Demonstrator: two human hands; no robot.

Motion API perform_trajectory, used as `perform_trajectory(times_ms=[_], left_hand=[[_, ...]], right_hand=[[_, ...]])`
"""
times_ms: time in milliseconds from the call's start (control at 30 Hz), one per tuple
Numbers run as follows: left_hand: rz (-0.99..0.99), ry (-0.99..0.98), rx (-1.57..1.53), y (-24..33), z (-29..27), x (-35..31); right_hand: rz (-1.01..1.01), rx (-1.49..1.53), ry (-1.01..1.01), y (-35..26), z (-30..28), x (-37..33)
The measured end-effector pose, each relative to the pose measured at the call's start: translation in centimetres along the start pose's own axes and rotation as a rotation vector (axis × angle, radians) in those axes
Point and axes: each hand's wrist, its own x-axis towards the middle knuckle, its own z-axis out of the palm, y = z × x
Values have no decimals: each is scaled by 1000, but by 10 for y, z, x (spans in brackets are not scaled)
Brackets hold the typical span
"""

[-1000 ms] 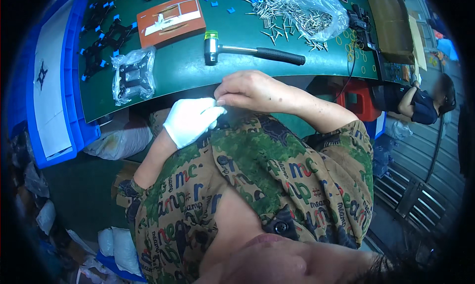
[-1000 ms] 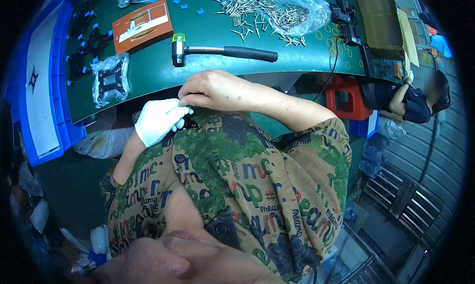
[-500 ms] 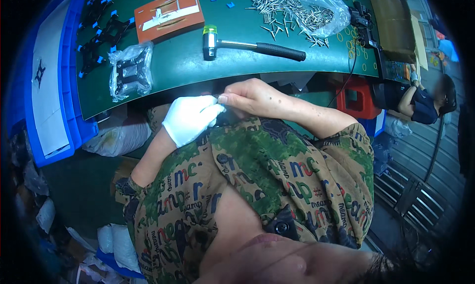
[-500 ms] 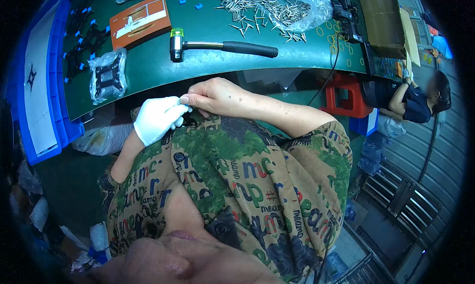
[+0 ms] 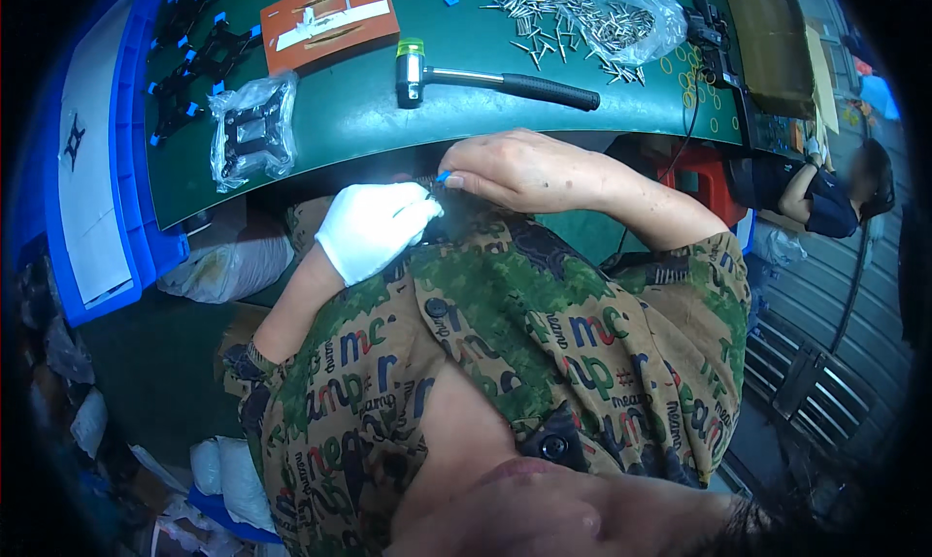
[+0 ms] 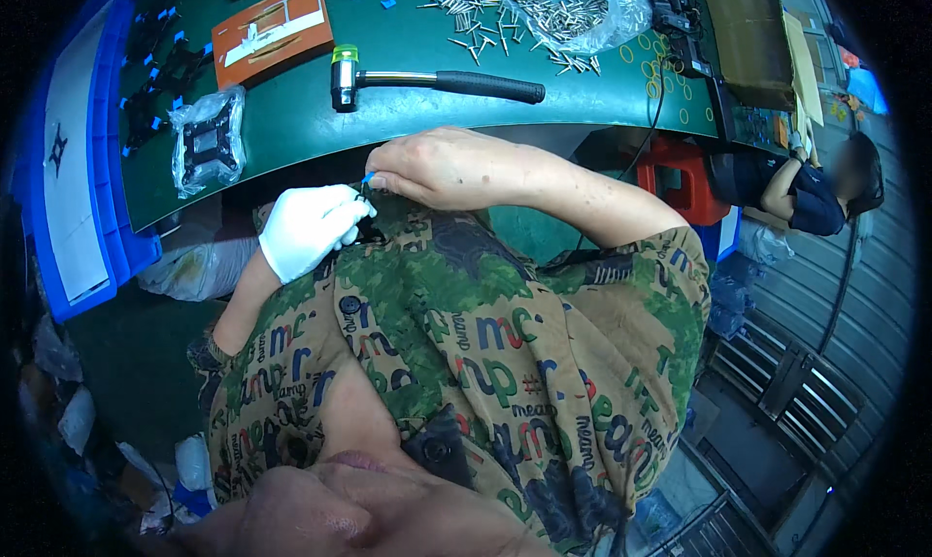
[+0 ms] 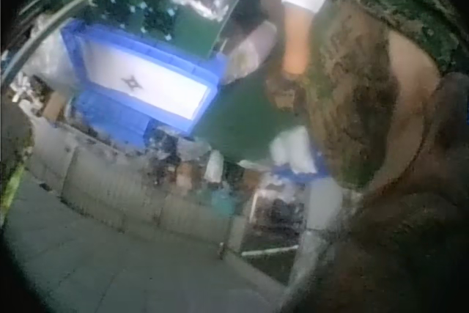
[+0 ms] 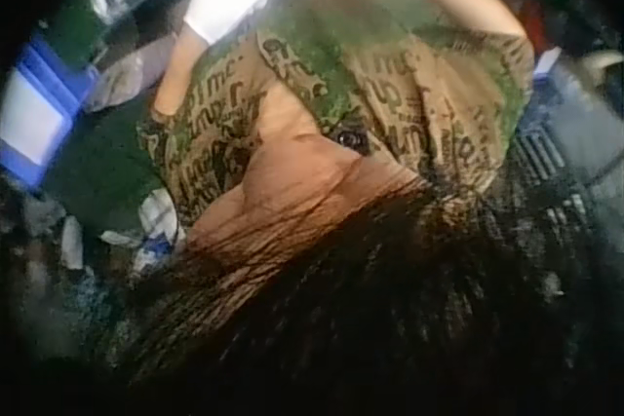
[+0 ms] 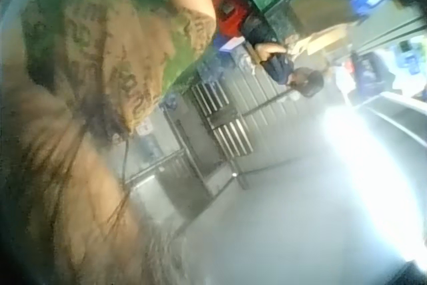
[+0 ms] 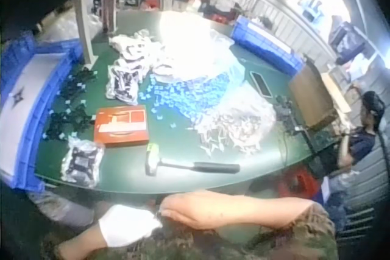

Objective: The person assembles small black plastic components by inserting blue plastic pieces into them. They use a hammer to tap the blue pieces into place and then place the finished assemblies into a clear plastic bag. The process is repeated for multiple units.

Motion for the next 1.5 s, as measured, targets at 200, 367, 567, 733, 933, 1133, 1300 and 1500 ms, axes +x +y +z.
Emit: perform_trajectory(times_ms=[200, 367, 567, 733, 933, 1133, 1300, 1500], left_hand=[[75, -19, 132, 2, -2, 1], [216, -11, 268, -1, -2, 2], [292, -13, 327, -3, 2, 3], [236, -52, 332, -8, 4, 2], [-207, -278, -387, -3, -17, 2], [-325, -92, -518, -7, -48, -4], [24, 149, -1019, -27, -69, -12], [-99, 242, -970, -25, -55, -3]], right_hand=[[-53, -80, -121, -6, -7, 8], [-13, -68, -212, -7, -9, 11], [-23, -36, -269, -10, -12, 13], [-138, -49, -200, -4, -5, 16], [232, 820, -537, 27, 15, 29], [-62, 237, 118, 12, -22, 18], [56, -650, 533, 81, -81, -10], [53, -823, 344, 94, -81, -18]])
